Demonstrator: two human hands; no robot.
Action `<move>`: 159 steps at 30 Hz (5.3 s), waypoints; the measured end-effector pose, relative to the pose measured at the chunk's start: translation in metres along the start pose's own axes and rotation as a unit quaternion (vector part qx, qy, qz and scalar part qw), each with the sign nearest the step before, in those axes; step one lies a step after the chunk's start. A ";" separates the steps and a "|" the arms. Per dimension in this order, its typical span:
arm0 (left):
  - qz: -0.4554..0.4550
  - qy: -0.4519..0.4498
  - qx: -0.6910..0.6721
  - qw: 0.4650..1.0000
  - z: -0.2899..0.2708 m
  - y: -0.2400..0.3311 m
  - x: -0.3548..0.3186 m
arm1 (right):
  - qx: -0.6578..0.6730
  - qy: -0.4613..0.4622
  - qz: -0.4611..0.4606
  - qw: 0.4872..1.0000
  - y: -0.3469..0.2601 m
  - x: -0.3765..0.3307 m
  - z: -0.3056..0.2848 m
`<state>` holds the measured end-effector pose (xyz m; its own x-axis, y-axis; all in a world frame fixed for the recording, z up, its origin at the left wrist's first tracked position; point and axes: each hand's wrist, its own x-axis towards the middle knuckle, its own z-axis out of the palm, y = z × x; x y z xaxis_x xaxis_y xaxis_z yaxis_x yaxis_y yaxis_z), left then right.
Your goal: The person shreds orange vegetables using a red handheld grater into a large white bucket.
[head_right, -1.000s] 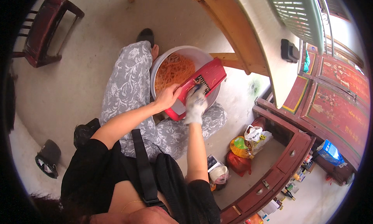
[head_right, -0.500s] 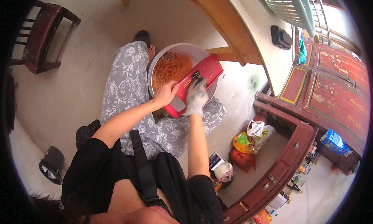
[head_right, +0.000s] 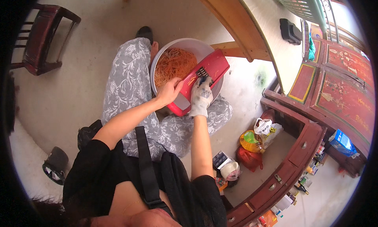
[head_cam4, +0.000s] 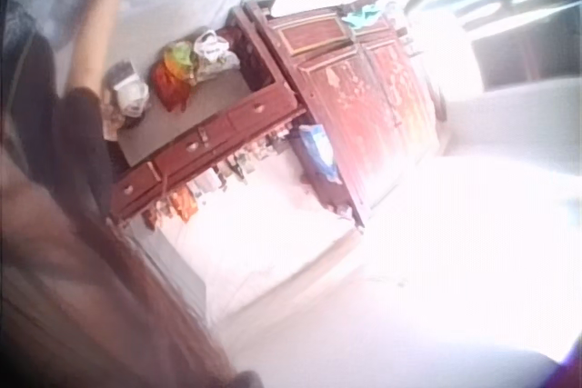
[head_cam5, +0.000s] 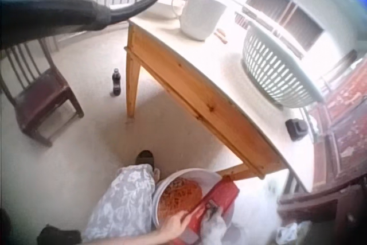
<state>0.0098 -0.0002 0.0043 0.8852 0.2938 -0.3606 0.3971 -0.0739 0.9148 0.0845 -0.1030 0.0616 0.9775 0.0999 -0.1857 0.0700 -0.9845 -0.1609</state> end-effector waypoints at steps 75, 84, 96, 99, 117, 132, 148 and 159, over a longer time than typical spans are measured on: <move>0.026 -0.002 -0.014 1.000 0.002 -0.003 0.000 | 0.125 0.049 -0.029 0.990 0.014 0.004 0.006; 0.009 -0.004 -0.020 1.000 0.000 -0.004 -0.002 | 0.194 0.090 -0.095 0.972 0.021 -0.009 0.019; 0.019 -0.008 -0.021 1.000 0.005 -0.009 0.004 | 0.088 0.011 -0.012 0.996 0.006 0.009 0.003; 0.017 0.002 -0.012 1.000 0.001 -0.008 0.001 | 0.093 0.026 -0.084 0.992 0.009 -0.016 0.012; 0.018 -0.012 -0.012 1.000 -0.001 -0.010 0.000 | -0.054 0.013 -0.081 0.995 0.009 -0.025 0.014; 0.017 -0.085 0.099 0.991 -0.077 0.069 -0.046 | 0.603 0.087 0.107 0.786 0.076 -0.010 0.049; 0.270 -0.207 0.632 0.696 -0.023 0.080 -0.031 | 0.693 0.091 0.136 0.702 0.094 -0.011 0.042; 0.055 -0.133 0.008 0.990 -0.093 0.052 -0.036 | 0.518 0.093 -0.325 0.786 -0.010 0.037 -0.309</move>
<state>-0.0241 0.0743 0.0820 0.9549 0.0229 -0.2959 0.2966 -0.1081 0.9489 0.1816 -0.1345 0.3562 0.8214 0.4146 0.3917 0.4609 -0.0781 -0.8840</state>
